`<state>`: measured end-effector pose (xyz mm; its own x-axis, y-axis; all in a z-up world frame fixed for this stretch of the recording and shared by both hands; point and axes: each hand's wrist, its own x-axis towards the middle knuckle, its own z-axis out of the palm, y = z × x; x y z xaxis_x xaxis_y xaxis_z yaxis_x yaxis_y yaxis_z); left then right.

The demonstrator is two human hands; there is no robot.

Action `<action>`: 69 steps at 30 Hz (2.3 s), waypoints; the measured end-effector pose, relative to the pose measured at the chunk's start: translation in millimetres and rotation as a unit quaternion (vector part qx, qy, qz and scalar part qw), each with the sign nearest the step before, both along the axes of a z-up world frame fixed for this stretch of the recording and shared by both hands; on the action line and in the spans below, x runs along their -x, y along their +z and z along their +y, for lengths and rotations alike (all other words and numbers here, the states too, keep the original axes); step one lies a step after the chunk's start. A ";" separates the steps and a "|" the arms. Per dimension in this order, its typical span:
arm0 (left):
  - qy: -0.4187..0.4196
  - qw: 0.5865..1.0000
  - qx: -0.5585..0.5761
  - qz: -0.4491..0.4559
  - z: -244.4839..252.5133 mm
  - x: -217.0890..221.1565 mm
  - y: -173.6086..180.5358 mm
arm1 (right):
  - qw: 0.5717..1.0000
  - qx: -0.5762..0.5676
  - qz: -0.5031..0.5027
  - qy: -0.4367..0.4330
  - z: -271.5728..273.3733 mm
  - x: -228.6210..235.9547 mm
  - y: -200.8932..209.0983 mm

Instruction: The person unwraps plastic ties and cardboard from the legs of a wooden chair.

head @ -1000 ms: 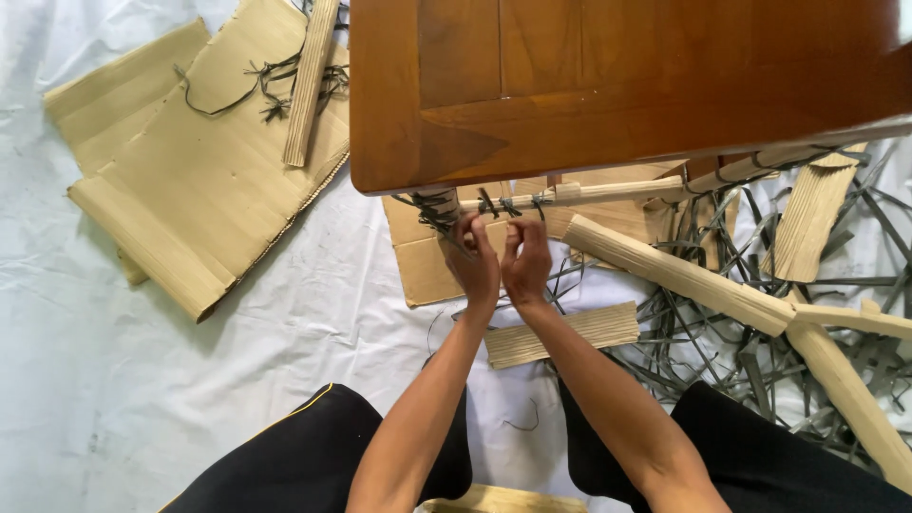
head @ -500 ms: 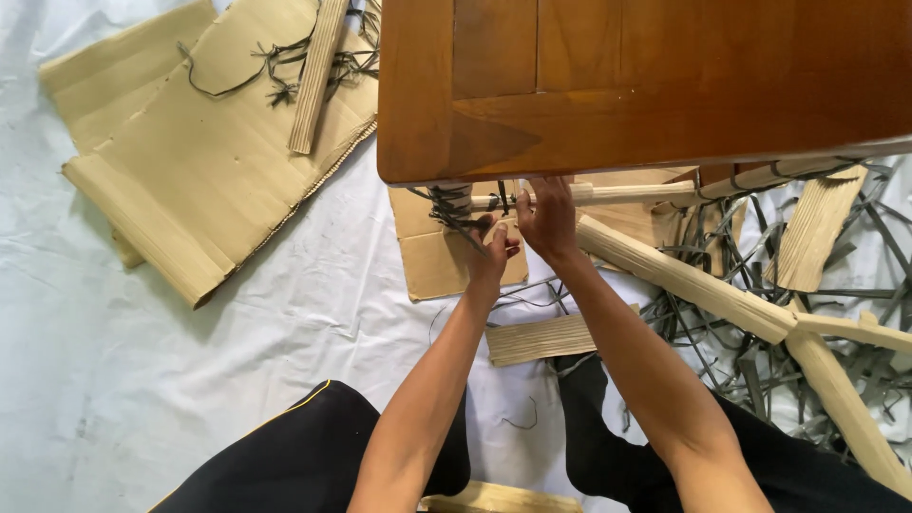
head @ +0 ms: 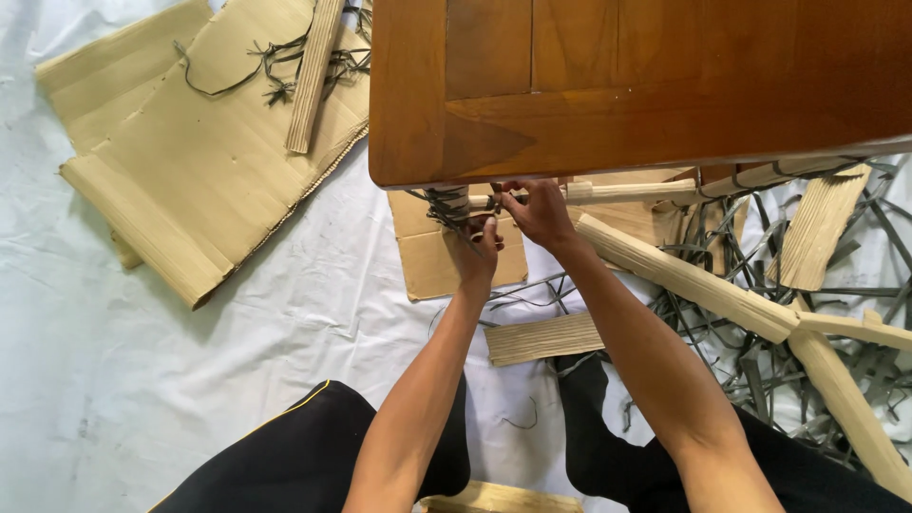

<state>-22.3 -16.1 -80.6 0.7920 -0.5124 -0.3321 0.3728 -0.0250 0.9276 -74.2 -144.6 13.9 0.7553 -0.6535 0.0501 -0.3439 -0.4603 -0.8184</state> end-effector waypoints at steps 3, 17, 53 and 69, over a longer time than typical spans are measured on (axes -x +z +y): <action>0.052 0.998 -0.030 -0.029 13.0 8.0 7.0 | 1.000 -0.015 -0.017 -0.003 0.4 -1.7 -0.5; 0.031 0.973 -0.182 -0.140 27.7 18.6 -0.5 | 0.990 0.081 0.109 -0.036 -31.3 -26.5 -72.6; -0.050 0.897 -0.226 -0.378 -6.8 -14.9 105.7 | 0.964 0.211 -0.112 -0.115 63.5 22.7 -14.6; -0.112 0.859 -0.180 -0.466 -0.1 -30.0 87.5 | 0.945 0.321 -0.051 -0.026 48.5 20.2 0.9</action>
<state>7.7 -16.3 7.0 0.6943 -0.6838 0.2243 -0.5798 -0.3468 0.7373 -94.4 -96.2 14.8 0.6930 -0.4996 0.5197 -0.3142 -0.8582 -0.4060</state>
